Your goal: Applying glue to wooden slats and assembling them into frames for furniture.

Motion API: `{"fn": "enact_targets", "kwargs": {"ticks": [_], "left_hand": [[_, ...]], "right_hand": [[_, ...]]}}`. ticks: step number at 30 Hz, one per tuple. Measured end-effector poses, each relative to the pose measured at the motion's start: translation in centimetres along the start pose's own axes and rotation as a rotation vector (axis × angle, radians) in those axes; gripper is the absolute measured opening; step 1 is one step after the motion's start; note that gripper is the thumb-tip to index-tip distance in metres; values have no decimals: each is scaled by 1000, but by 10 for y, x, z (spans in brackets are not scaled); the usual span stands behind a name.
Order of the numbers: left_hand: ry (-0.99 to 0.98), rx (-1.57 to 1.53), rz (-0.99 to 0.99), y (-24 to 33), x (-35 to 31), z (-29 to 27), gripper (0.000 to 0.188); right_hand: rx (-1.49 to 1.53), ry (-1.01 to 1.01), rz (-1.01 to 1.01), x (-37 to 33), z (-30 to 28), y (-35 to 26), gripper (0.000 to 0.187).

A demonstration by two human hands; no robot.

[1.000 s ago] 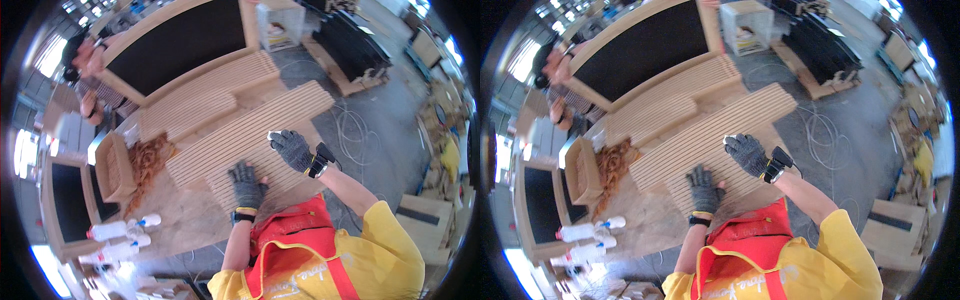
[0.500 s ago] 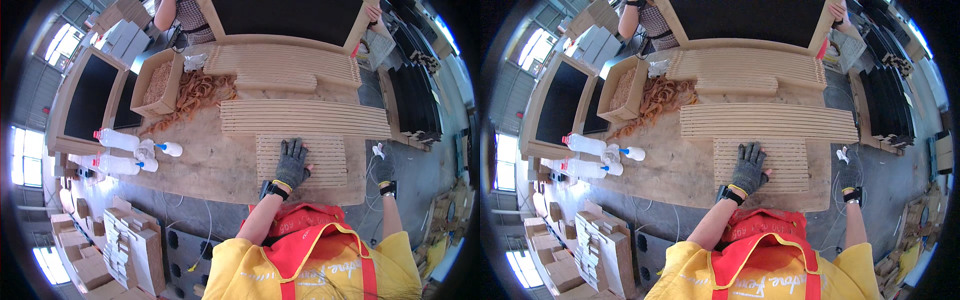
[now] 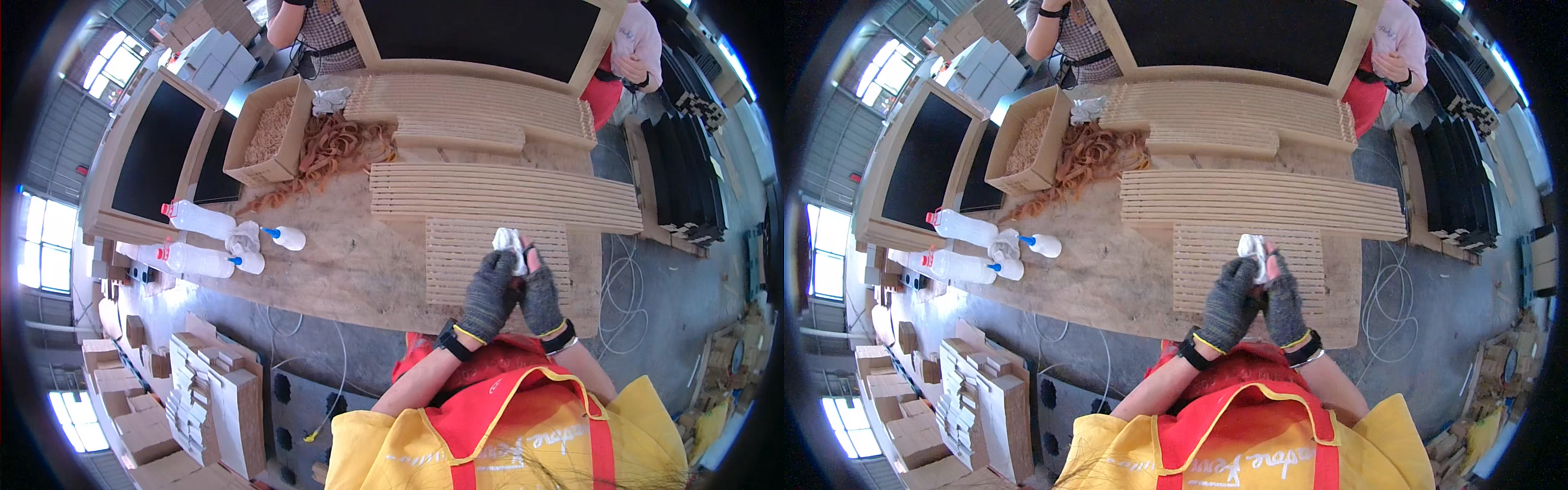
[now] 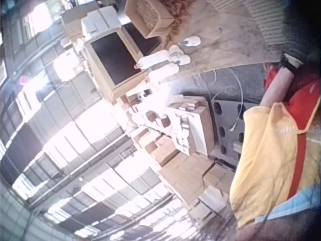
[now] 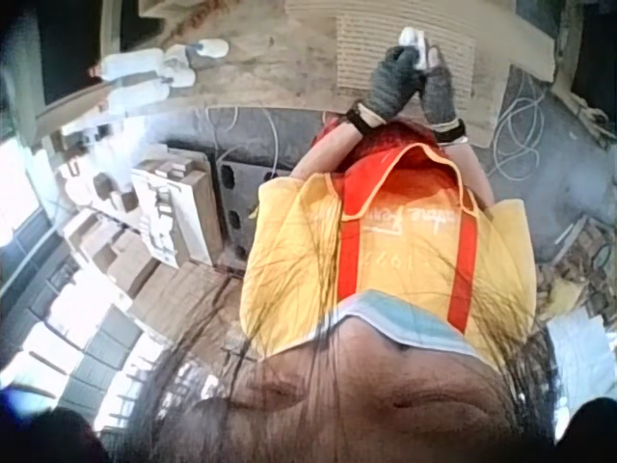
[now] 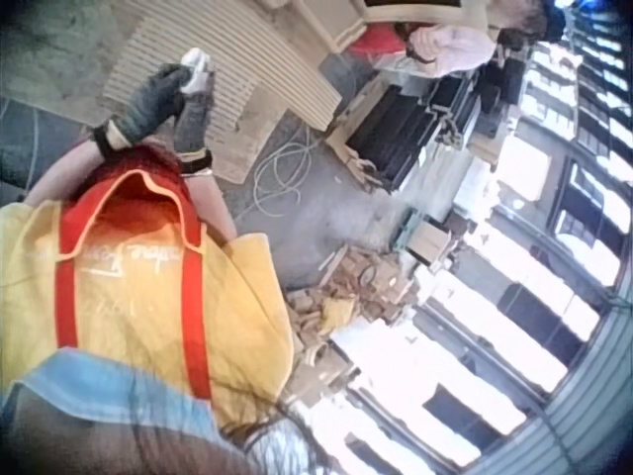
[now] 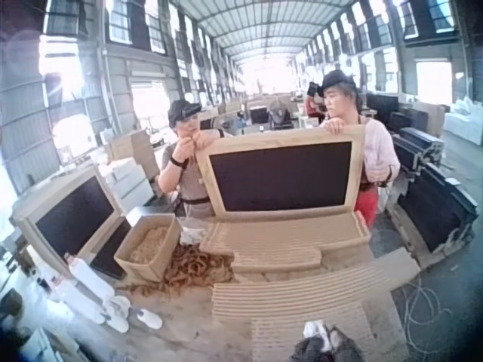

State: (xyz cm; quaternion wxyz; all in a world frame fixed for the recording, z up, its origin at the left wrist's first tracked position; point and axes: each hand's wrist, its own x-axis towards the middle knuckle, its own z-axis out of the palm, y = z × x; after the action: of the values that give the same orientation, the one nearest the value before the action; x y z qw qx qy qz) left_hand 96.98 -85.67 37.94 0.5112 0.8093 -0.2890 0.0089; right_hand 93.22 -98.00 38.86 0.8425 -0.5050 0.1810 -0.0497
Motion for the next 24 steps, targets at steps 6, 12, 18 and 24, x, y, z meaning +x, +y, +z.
{"fn": "enact_targets", "kwargs": {"ticks": [6, 12, 18, 24], "left_hand": [[-74, 294, 4, -12, 24, -21, 43], [-147, 900, 213, -79, 26, 10, 40], [67, 718, 135, -136, 16, -53, 38], [167, 711, -218, -148, 9, -176, 50]], "right_hand": [[59, -58, 111, 13, -1, 1, 60], [-1379, 69, -638, 23, -26, 28, 70], [-1617, 15, -682, 17, -58, 52, 65], [-1467, -51, -699, 7, -60, 39, 67]]}}
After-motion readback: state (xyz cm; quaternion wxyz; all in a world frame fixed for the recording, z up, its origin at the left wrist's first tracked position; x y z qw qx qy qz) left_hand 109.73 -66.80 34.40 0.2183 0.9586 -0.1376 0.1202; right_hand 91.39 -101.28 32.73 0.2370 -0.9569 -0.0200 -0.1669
